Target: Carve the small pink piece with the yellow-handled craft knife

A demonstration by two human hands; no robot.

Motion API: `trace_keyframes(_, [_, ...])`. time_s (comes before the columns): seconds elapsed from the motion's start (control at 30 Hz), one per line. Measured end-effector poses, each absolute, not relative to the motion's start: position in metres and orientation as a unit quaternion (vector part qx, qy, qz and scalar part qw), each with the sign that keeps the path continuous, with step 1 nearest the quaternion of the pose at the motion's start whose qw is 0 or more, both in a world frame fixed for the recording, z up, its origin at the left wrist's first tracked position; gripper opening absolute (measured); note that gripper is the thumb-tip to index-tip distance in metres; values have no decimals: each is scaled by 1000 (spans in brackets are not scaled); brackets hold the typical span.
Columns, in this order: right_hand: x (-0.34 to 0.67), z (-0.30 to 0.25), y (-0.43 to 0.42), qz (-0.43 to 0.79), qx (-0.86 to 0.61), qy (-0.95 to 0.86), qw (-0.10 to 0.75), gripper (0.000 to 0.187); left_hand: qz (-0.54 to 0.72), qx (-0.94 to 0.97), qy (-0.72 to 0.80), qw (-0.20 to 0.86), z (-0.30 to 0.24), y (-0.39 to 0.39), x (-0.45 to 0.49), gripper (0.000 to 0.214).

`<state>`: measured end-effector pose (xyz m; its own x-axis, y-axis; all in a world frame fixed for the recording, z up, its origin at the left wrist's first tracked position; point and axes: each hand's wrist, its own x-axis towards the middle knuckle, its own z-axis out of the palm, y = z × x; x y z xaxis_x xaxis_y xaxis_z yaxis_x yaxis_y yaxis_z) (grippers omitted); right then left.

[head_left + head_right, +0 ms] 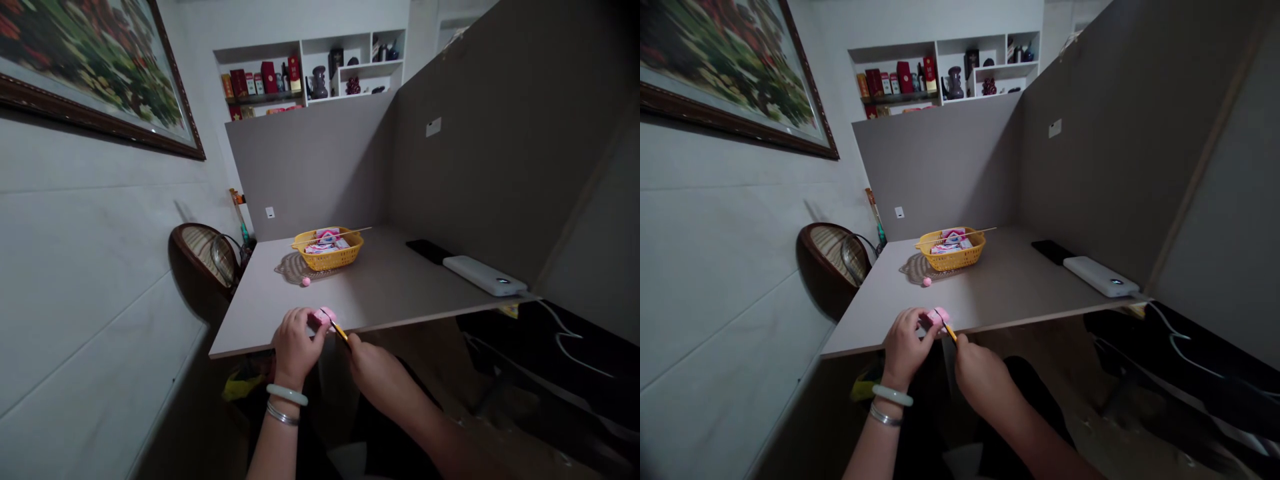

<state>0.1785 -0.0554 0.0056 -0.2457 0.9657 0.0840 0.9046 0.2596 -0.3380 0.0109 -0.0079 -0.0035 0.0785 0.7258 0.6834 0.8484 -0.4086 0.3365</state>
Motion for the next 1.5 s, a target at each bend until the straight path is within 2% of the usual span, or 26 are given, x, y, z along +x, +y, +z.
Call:
trace_keyframes(0.6, [193,-7,-67,150,-602,-768,158,23,-399,-729,-551,76,-3,-6,10,22])
trace_keyframes(0.8, [181,2,-51,115,-596,-780,152,20,-392,-724,-561,87,-3,-4,11,22])
trace_keyframes(1.03, [192,-11,-63,173,-605,-760,160,22,-390,-731,-555,80,-4,-3,10,23])
trace_keyframes(1.27, [180,-4,-45,129,-595,-775,173,21,-389,-719,-571,78,-3,-4,10,23])
trace_keyframes(1.5, [192,-11,-58,179,-598,-759,185,25,-392,-728,-556,84,-4,-3,10,25])
